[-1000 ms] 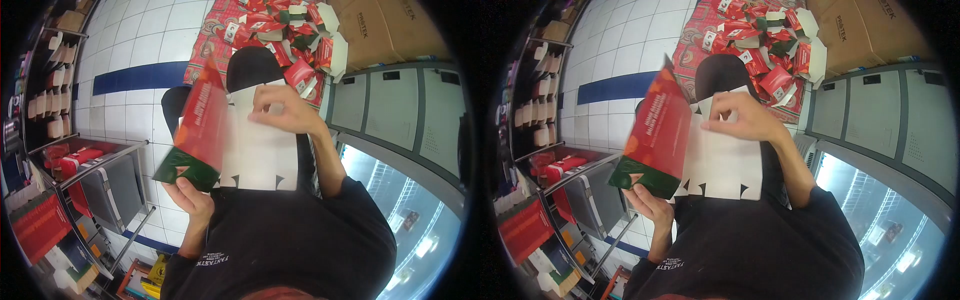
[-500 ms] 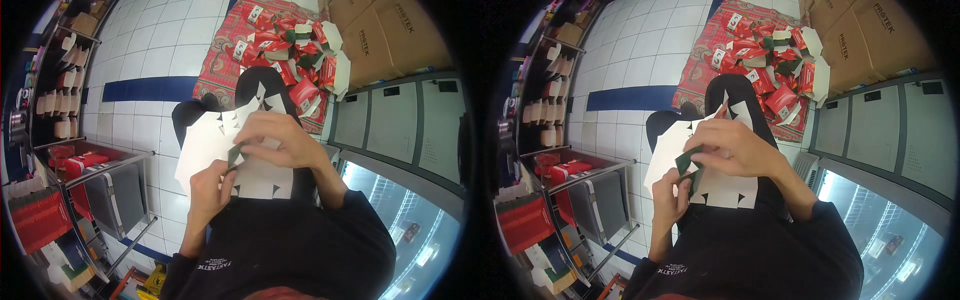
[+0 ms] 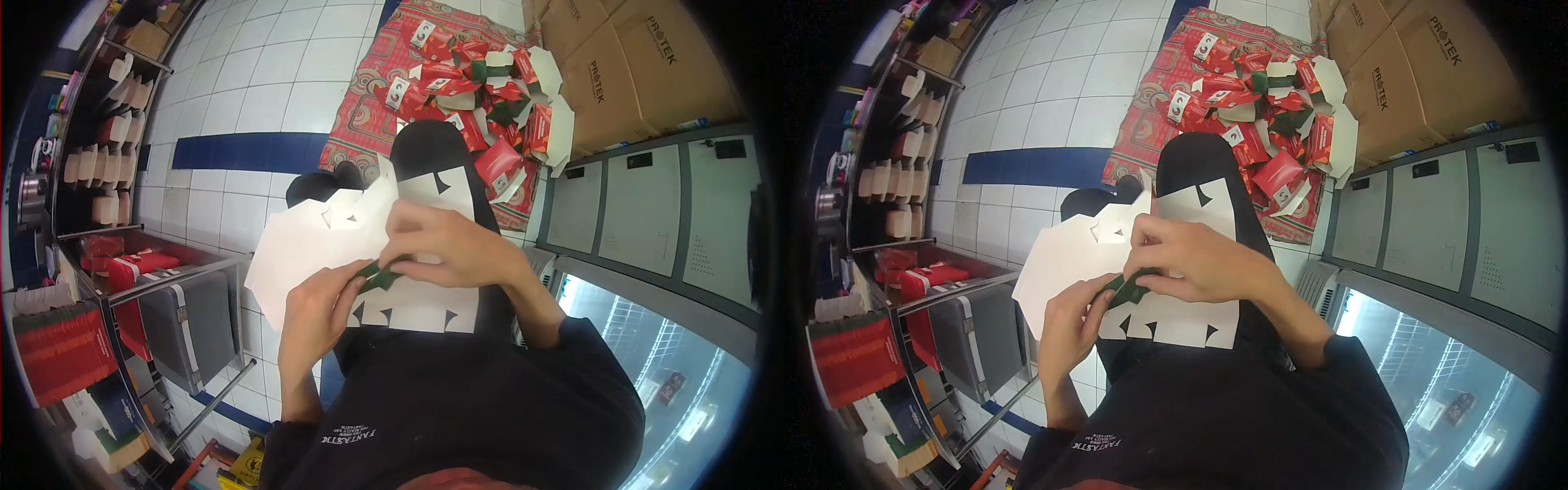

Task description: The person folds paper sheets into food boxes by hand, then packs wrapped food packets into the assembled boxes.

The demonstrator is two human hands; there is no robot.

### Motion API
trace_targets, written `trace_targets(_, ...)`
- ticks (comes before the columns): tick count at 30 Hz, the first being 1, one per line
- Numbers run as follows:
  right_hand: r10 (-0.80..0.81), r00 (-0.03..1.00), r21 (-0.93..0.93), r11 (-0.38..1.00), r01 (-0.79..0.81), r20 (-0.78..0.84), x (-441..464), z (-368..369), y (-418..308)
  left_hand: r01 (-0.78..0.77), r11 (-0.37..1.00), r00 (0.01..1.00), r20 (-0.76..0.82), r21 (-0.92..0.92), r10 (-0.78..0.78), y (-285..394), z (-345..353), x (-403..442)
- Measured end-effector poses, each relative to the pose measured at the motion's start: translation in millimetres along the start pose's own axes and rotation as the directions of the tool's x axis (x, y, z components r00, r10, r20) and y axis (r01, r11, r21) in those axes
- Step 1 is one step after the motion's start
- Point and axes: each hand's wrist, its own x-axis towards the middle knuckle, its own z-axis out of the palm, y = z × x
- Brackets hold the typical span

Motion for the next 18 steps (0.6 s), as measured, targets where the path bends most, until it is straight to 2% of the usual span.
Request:
trace_targets(2,-0.007,0.997,-0.19,0.982,-0.008,-0.08,3,11,4,0.003,1.0,1.0,-0.012,0.023,-0.003,0,1,2)
trace_targets(3,-0.009,0.997,-0.192,0.981,-0.006,-0.079,2,13,7,0.009,0.999,1.0,-0.025,0.047,-0.008,-1,1,2)
trace_targets(5,-0.002,0.955,-0.228,0.971,-0.069,-0.297,3,17,13,0.026,0.998,0.999,-0.037,0.052,-0.024,-5,0,1)
trace_targets(6,-0.002,0.956,-0.227,0.972,-0.068,-0.294,3,18,13,0.045,0.997,0.998,-0.044,0.057,-0.042,-6,0,0)
trace_targets(8,-0.06,0.962,-0.376,0.925,-0.047,-0.267,3,21,12,0.016,0.993,1.0,-0.026,0.118,-0.013,-4,-1,1)
trace_targets(9,-0.06,0.962,-0.376,0.925,-0.046,-0.266,3,23,14,-0.018,0.984,1.0,-0.005,0.178,0.02,-4,-1,2)
trace_targets(12,-0.108,0.978,-0.348,0.937,0.04,-0.178,4,29,19,-0.094,0.985,0.995,-0.001,0.146,0.095,-6,1,5)
trace_targets(14,-0.057,0.992,-0.312,0.95,0.019,-0.111,4,32,18,-0.089,0.985,0.996,0.013,0.15,0.088,-5,0,4)
trace_targets(16,-0.073,0.99,-0.297,0.954,0.034,-0.12,4,33,18,-0.087,0.984,0.996,0.021,0.156,0.085,-2,-1,4)
trace_targets(18,-0.086,0.988,-0.279,0.959,0.046,-0.131,5,39,18,-0.028,1.0,0.998,-0.052,-0.002,0.028,5,0,2)
